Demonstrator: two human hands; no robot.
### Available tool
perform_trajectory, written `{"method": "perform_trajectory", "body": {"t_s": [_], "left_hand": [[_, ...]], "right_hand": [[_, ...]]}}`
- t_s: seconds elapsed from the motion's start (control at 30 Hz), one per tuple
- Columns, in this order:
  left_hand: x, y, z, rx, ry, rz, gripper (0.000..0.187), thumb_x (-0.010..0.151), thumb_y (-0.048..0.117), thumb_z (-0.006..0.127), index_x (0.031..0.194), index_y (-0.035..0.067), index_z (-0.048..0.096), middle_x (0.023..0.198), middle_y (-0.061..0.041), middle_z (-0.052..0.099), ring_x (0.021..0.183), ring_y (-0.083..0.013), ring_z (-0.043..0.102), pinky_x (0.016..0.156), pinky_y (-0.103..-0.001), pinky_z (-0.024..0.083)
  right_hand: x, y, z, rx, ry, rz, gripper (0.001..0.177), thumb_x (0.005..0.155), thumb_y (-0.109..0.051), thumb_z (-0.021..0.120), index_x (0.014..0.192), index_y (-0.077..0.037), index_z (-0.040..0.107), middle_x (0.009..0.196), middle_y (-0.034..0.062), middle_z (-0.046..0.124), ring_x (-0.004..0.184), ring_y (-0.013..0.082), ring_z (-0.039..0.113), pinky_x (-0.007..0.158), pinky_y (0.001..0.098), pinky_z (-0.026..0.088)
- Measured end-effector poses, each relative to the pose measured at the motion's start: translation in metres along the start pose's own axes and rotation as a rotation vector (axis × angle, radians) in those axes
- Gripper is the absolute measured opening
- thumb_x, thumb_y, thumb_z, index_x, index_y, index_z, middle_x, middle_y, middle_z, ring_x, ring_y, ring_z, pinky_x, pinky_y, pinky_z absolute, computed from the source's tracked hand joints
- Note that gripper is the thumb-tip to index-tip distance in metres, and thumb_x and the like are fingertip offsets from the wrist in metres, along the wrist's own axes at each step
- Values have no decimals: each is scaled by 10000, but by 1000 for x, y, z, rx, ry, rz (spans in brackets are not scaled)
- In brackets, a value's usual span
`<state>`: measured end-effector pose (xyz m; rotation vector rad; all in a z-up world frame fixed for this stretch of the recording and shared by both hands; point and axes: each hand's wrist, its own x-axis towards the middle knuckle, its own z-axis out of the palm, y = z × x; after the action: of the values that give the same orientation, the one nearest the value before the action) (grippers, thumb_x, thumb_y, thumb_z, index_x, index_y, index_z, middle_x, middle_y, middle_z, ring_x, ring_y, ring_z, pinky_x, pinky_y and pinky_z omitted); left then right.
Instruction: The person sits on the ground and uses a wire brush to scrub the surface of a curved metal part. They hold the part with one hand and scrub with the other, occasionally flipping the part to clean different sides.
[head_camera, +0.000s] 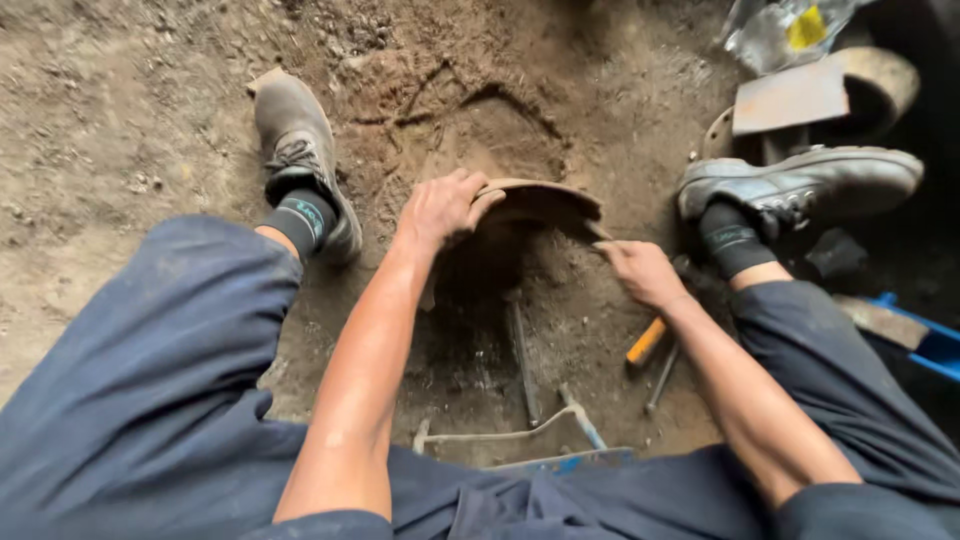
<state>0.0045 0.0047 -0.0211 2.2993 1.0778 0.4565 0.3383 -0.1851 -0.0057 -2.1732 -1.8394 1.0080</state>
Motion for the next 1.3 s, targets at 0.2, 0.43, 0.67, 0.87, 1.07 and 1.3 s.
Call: {"method": "perform_trajectory", "body": {"t_s": [0.2,0.43,0.67,0.87,1.07,1.3], "left_hand": [[0,11,-9,-18,-41,-51,388,986,548,594,1042,187,725,994,-114,729,835,-401,713,685,-521,569],[-3,7,-7,-31,-21,-54,395,990,551,599,1031,178,724,964,-115,722,824,-407,707,685,-520,573],[-2,10,-11,-35,-82,-87,390,982,537,590,1022,178,737,974,-108,727,844,-391,713,706,-517,575],[2,1,5,-44,-73,-54,424,994,557,592,1060,161,729,960,-127,721,846,-384,710,736,-504,579],[2,7,-6,-40,-36,-42,416,967,559,596,1028,169,727,977,-116,729,863,-388,713,690,-520,565],[-7,5,1,-64,-60,-86,422,963,576,602,1049,183,728,997,-107,726,897,-384,705,736,-500,572]], "right_hand": [[-22,10,-53,-42,-93,268,412,1007,-463,543,1090,-127,767,910,228,730,836,414,706,773,473,555],[-9,-14,-26,-3,-141,423,352,944,-440,570,1144,-220,757,802,197,729,751,403,714,703,505,557],[-5,-36,-42,-254,-26,322,465,959,-571,550,944,-142,728,804,197,716,766,417,700,687,548,552],[-37,14,-37,-452,49,292,395,1032,-500,538,998,-144,706,813,192,724,768,413,713,699,538,562],[16,-50,10,-480,221,-39,396,1020,-444,587,824,-101,607,773,157,708,719,392,704,617,529,539],[-55,17,-45,-609,231,105,323,996,-415,629,916,-109,567,831,116,667,775,348,688,607,504,529]]}}
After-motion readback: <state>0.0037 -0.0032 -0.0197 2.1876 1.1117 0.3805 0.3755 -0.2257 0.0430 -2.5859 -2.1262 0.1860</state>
